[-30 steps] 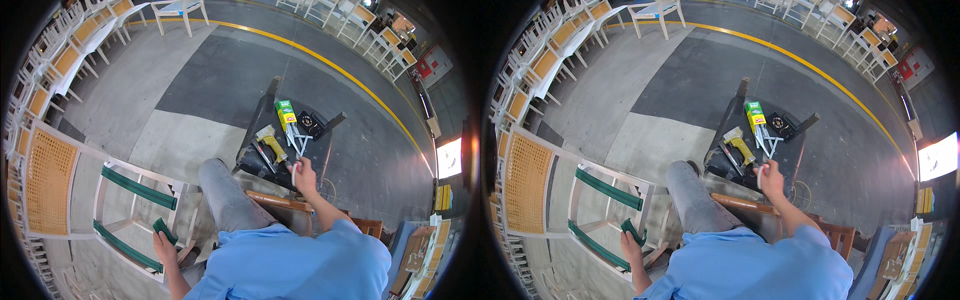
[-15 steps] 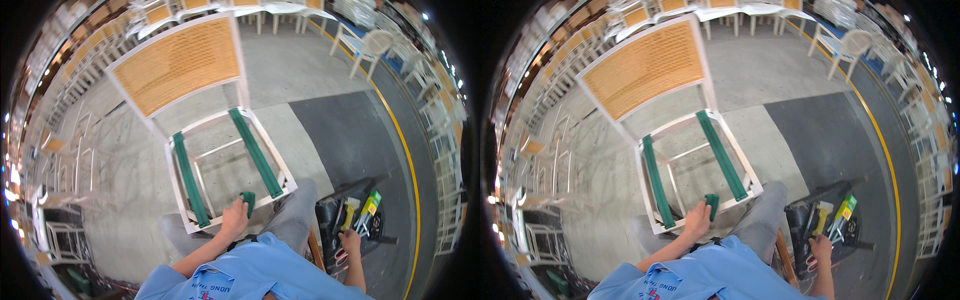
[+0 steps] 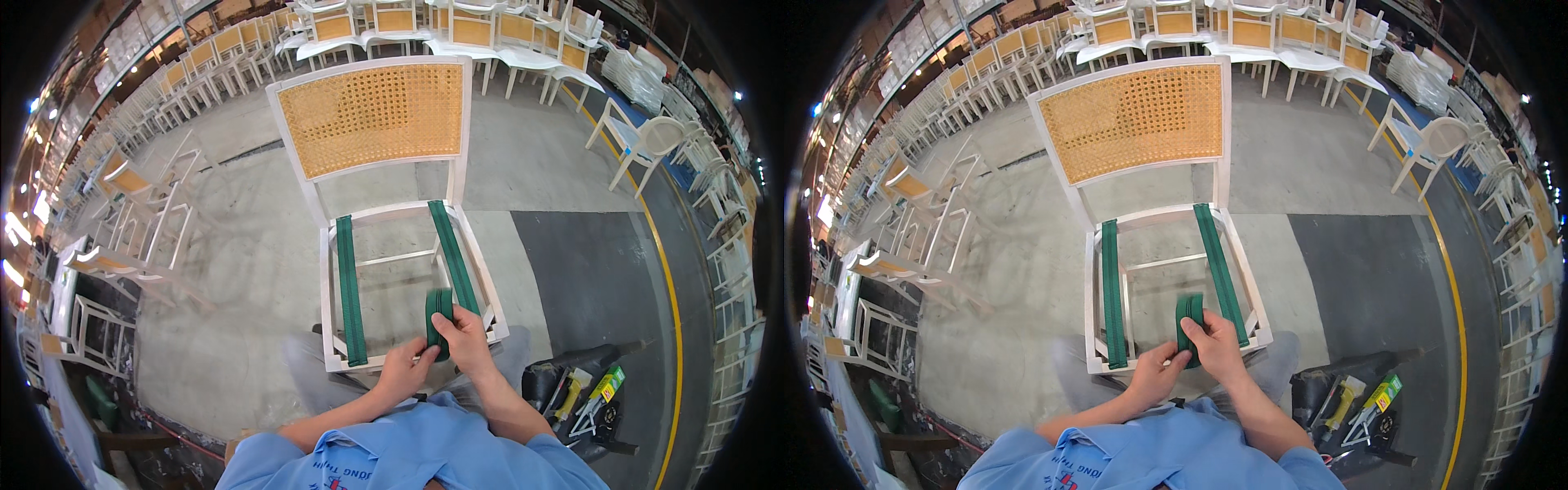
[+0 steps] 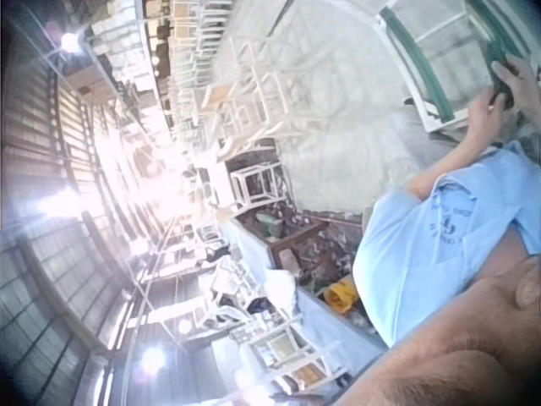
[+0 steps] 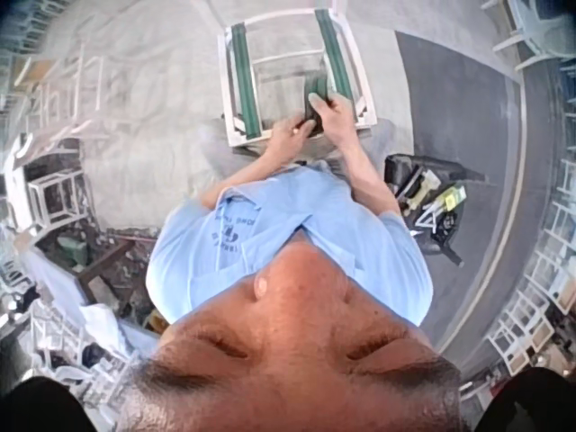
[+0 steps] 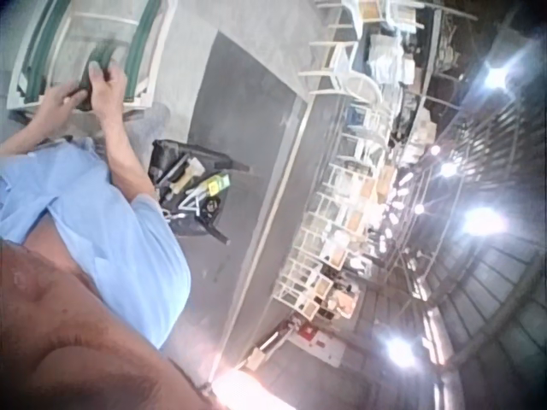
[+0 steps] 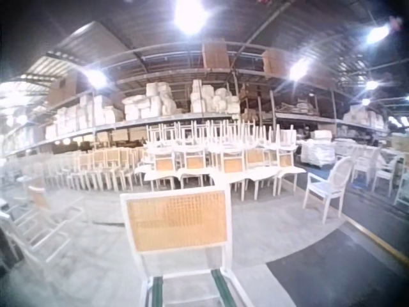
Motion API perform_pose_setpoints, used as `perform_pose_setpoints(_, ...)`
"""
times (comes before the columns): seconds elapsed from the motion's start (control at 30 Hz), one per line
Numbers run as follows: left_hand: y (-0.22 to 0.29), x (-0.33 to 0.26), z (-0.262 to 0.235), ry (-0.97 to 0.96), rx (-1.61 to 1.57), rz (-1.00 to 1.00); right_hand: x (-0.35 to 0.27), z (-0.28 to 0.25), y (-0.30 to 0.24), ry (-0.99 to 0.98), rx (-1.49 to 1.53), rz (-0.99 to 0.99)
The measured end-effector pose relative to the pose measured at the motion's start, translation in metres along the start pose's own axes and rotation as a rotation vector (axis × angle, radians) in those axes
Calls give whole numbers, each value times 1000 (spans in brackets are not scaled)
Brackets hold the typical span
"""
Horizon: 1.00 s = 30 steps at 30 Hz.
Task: The person removes a protective plastic sheet from a white chair frame and places it aside. They then attach green webbing straps to the seat frame using a pneumatic staple gun, securing each strap in place.
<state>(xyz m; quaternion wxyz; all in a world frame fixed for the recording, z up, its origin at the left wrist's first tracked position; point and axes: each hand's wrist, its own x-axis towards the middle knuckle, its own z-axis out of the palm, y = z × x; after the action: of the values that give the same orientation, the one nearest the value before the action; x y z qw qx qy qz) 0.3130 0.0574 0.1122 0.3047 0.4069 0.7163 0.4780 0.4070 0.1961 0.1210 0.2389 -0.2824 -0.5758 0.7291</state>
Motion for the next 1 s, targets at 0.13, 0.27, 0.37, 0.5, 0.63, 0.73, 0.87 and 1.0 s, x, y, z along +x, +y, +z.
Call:
perform_pose_setpoints(0.13, -17, -11, -22, -41, -96, -78, -9, 11, 0, -94, -17, 22)
perform_pose_setpoints(0.27, -19, 2, -39, -2, -591, -206, -15, 14, 13, -194, -69, 27)
perform_pose_setpoints(0.37, -19, 10, -37, 57, -690, -238, -15, 15, 19, -245, -155, 135)
perform_pose_setpoints(0.5, -21, 14, -42, 97, -784, -236, -12, 29, 6, -12, -79, -98)
perform_pose_setpoints(0.63, -19, 18, -46, 86, -777, -266, -3, 26, -5, -8, -309, -282)
perform_pose_setpoints(0.73, -13, 19, -50, 87, -818, -294, 1, 25, -8, -44, -431, -340)
perform_pose_setpoints(0.87, -13, 19, -54, 113, -815, -302, 5, 30, -12, -45, -536, -407)
perform_pose_setpoints(1.0, -19, 20, -60, 104, -688, -298, 10, 35, -16, -48, -576, -463)
